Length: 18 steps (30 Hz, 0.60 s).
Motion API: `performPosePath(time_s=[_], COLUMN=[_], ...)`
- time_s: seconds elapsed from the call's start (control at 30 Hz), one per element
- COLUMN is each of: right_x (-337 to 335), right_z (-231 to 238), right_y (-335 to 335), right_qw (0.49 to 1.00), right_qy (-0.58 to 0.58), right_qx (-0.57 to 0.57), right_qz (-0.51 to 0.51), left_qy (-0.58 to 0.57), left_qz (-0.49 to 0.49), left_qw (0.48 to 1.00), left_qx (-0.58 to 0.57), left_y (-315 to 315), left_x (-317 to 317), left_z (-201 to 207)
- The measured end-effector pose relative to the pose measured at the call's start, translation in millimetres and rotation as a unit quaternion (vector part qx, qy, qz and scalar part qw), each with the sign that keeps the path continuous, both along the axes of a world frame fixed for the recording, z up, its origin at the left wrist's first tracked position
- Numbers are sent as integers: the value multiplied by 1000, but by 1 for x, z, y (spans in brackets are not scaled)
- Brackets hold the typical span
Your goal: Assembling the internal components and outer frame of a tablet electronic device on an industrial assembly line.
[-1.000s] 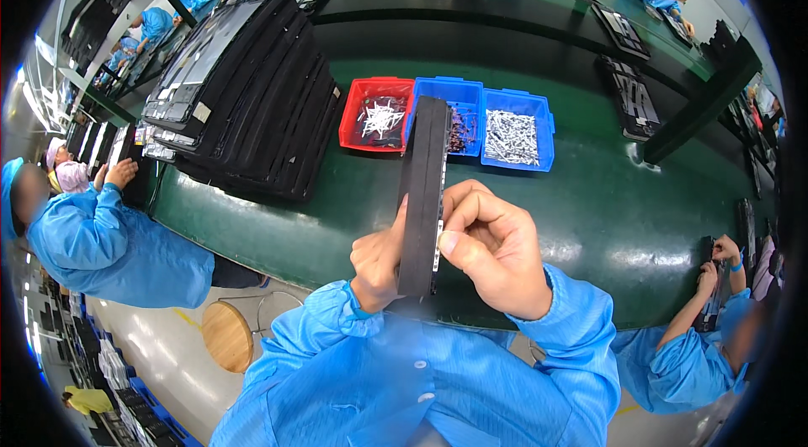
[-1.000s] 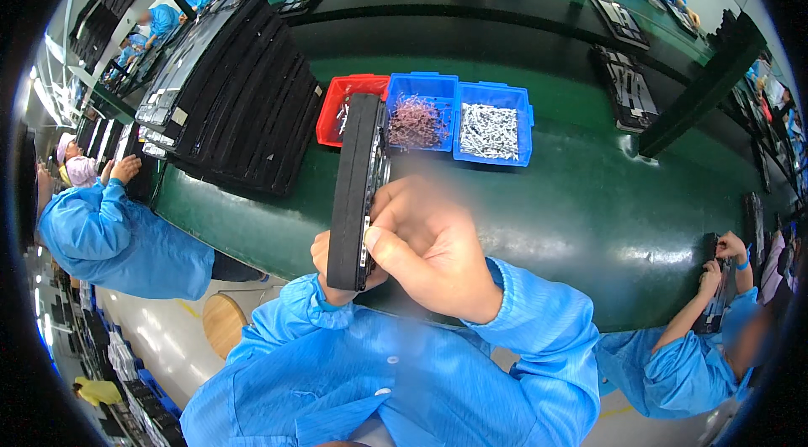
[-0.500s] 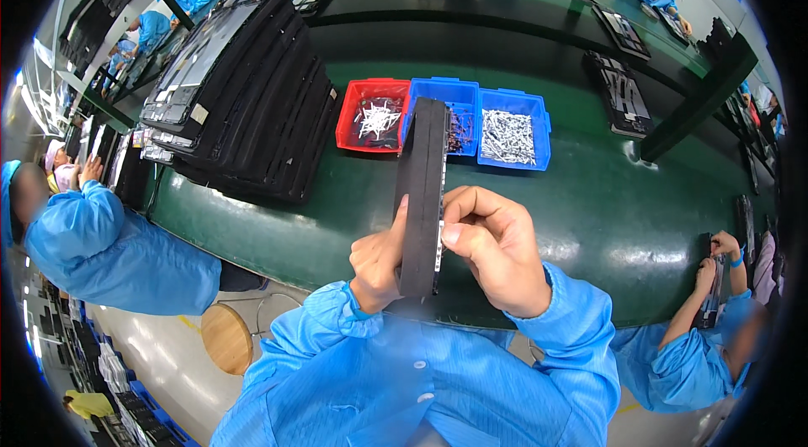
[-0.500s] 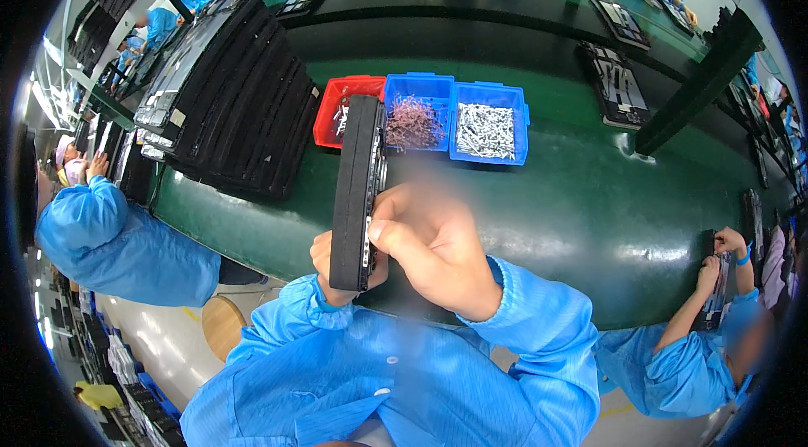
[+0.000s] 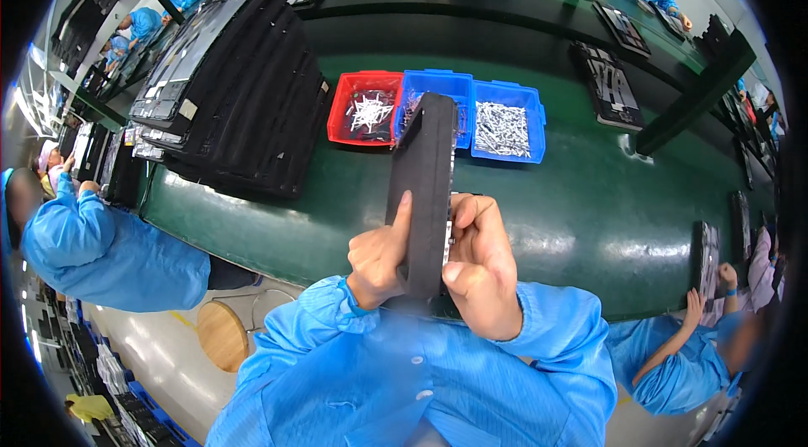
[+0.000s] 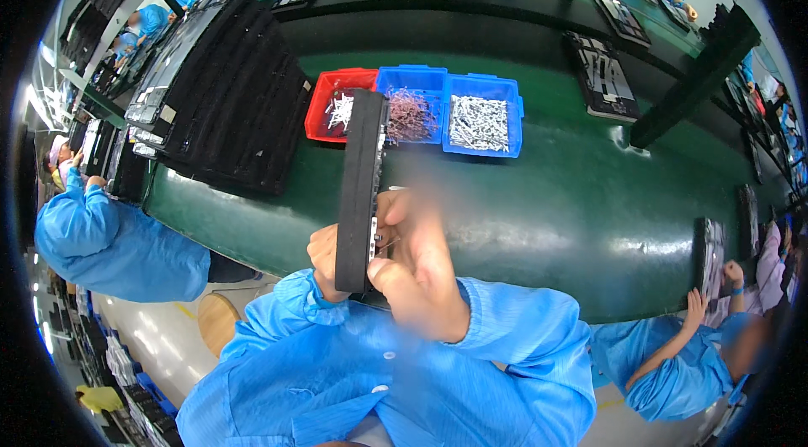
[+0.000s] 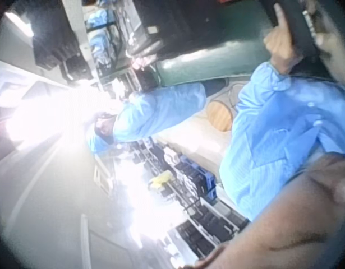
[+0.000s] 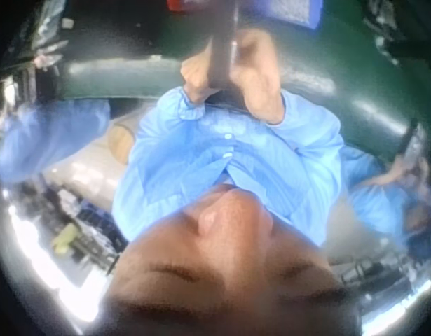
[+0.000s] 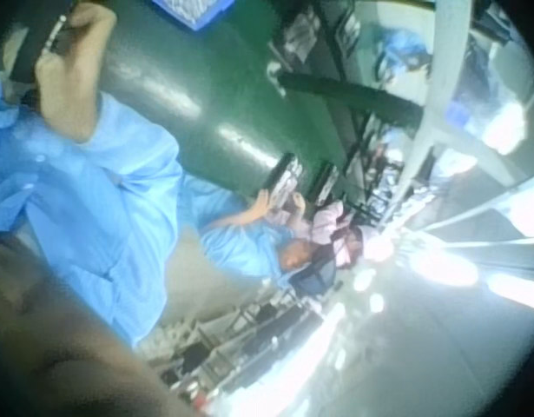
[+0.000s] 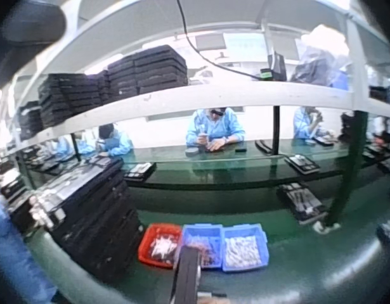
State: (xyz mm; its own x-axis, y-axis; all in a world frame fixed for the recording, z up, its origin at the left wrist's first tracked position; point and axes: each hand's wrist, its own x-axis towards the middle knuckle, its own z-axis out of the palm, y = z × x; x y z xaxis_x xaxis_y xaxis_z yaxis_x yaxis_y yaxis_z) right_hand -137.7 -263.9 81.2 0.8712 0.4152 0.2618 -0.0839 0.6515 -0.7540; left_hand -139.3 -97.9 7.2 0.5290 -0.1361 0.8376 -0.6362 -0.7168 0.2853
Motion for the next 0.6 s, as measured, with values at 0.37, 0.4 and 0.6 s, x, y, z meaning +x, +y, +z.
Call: performPosePath(time_s=[0.37, 0.4, 0.6], right_x=[33, 23, -1], right_z=[-7, -14, -74], right_y=[-86, -93, -144], right_qw=[824, 869, 919], right_qy=[-310, -216, 40], right_qx=[-380, -379, -295], right_qz=[-283, -232, -260], left_qy=[262, 335, 580], left_qz=[-72, -126, -259], left_qw=[832, 764, 655], left_qx=[-484, -536, -410], left_y=[-9, -8, -31], left_x=[-19, -17, 34], left_z=[37, 34, 31])
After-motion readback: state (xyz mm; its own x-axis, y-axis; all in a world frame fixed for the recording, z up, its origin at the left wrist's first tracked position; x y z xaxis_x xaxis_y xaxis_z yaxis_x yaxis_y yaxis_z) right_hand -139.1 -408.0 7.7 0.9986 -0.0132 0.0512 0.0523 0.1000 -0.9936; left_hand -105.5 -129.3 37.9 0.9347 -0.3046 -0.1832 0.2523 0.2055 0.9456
